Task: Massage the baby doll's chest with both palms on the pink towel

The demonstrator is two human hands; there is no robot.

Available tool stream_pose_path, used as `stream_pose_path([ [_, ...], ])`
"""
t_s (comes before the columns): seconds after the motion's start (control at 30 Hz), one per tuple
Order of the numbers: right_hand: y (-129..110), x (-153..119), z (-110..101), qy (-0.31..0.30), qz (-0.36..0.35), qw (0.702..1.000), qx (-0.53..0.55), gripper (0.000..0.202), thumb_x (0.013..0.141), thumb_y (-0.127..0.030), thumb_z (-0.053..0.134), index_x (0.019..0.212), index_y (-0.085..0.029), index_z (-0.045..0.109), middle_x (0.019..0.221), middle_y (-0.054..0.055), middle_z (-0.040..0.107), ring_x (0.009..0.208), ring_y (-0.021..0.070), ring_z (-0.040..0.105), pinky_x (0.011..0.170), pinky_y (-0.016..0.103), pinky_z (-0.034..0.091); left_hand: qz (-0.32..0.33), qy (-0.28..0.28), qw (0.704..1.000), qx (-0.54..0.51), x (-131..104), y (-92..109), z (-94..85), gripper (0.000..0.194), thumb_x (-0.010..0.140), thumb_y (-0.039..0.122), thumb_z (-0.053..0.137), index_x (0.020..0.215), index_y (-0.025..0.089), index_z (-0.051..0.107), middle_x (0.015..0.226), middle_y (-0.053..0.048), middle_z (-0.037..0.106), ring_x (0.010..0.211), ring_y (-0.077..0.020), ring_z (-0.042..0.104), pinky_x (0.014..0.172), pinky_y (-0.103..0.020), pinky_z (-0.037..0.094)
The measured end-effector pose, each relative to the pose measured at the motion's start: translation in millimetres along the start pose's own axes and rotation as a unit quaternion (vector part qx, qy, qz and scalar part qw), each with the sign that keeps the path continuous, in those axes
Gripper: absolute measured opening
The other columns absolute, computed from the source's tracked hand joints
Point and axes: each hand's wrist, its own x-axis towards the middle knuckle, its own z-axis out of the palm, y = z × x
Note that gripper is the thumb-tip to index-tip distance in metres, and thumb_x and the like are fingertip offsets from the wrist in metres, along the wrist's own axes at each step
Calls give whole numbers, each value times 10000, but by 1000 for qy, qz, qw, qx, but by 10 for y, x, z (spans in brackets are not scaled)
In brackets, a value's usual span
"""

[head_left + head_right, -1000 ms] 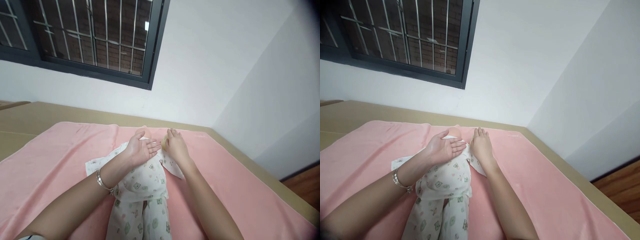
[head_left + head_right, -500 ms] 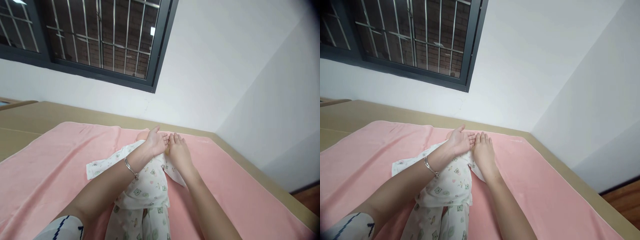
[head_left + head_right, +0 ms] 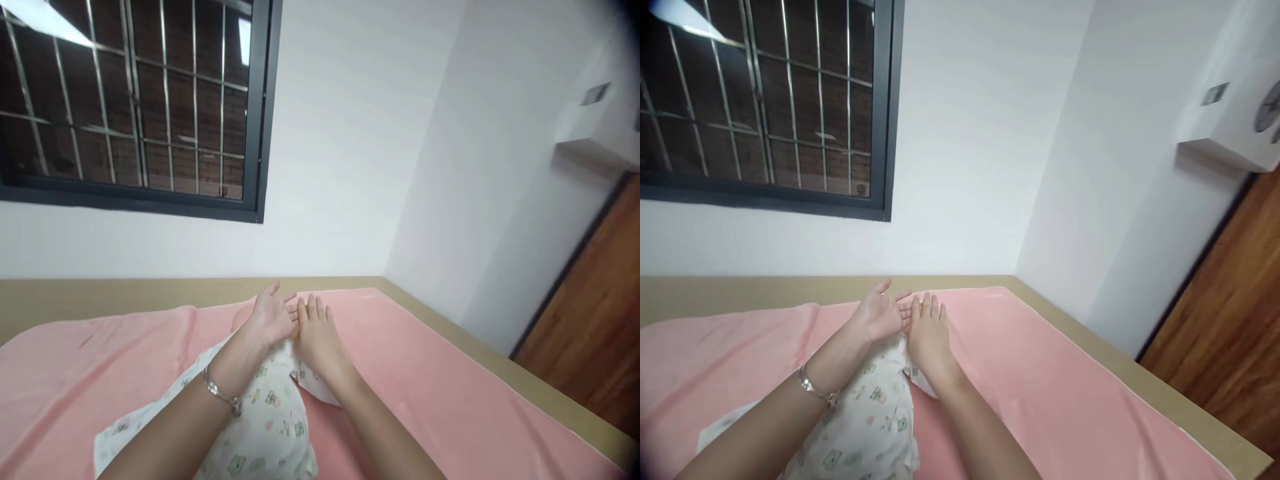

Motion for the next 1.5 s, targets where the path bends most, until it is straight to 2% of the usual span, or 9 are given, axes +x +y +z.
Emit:
stream_pose_path([
  [0.2, 53, -14, 36, 20, -18, 998, 65, 679, 910, -218, 439, 1545, -7, 324, 1637, 212, 188, 1540, 358, 85, 1242, 512, 163, -14, 3, 1000, 6, 23, 24, 14, 633, 996, 525, 320, 1507, 152, 291, 1192, -198, 574, 864, -240, 679, 702, -340, 531],
  [0.37, 166, 63, 139, 23, -43, 995, 85, 710, 876, -202, 426, 1534, 38, 310, 1613, 229, 249, 1525, 323, 207, 1247, 468, 194, -16, 13, 1000, 13, 11, 8, 92, 641, 975, 530, 372, 1485, 142, 344, 1164, -189, 588, 795, -223, 655, 659, -308, 507],
  [0.6, 195, 53, 77, 39, -62, 995, 70, 706, 882, -166, 410, 1567, -49, 288, 1595, 207, 332, 1513, 310, 254, 1224, 523, 217, 24, 22, 999, 19, -87, 44, 64, 631, 973, 523, 364, 1451, 114, 410, 1211, -202, 612, 942, -248, 654, 707, -294, 485],
  [0.67, 165, 30, 23, 34, -65, 995, 61, 711, 885, -152, 411, 1577, -77, 272, 1601, 210, 319, 1515, 319, 247, 1209, 557, 226, 40, 18, 999, 20, -179, 34, 14, 603, 982, 499, 350, 1446, 120, 423, 1252, -202, 606, 1072, -250, 637, 741, -280, 483],
  [0.83, 86, 5, -9, 17, -63, 998, 21, 593, 915, -167, 423, 1489, -21, 435, 1607, 273, 247, 1525, 366, 185, 1192, 566, 237, 16, 38, 998, 38, -530, -109, -133, 589, 969, 479, 388, 1437, 127, 454, 1406, -213, 525, 1312, -257, 529, 914, -308, 465],
  [1.0, 31, -9, 37, 42, -51, 998, -2, 680, 903, -132, 456, 1558, -45, 298, 1609, 264, 259, 1518, 351, 214, 1194, 537, 250, -15, 56, 998, 28, -906, -215, -185, 563, 970, 442, 398, 1424, 115, 463, 1474, -204, 478, 1435, -279, 410, 1083, -347, 383],
  [1.17, 6, 36, 69, 49, -26, 998, -15, 645, 920, -118, 390, 1540, 28, 286, 1599, 242, 304, 1506, 344, 251, 1199, 527, 268, -29, 55, 998, 3, -1285, -174, -95, 546, 966, 366, 380, 1438, 95, 427, 1479, -210, 481, 1433, -280, 420, 1140, -383, 339],
  [1.27, 17, 89, 69, 57, -31, 998, -16, 592, 934, -125, 356, 1490, 78, 355, 1560, 259, 370, 1485, 337, 306, 1201, 499, 289, 17, 33, 999, -16, -1480, -143, -50, 540, 958, 339, 371, 1439, 98, 423, 1457, -208, 514, 1404, -267, 465, 1133, -374, 349],
  [1.5, 39, 106, 213, 113, -54, 991, -48, 588, 935, -151, 337, 1464, 102, 378, 1550, 305, 353, 1475, 381, 314, 1185, 522, 307, 50, -1, 999, -21, -1647, -102, -51, 527, 965, 326, 371, 1432, 93, 444, 1403, -195, 574, 1338, -270, 541, 1130, -385, 365],
])
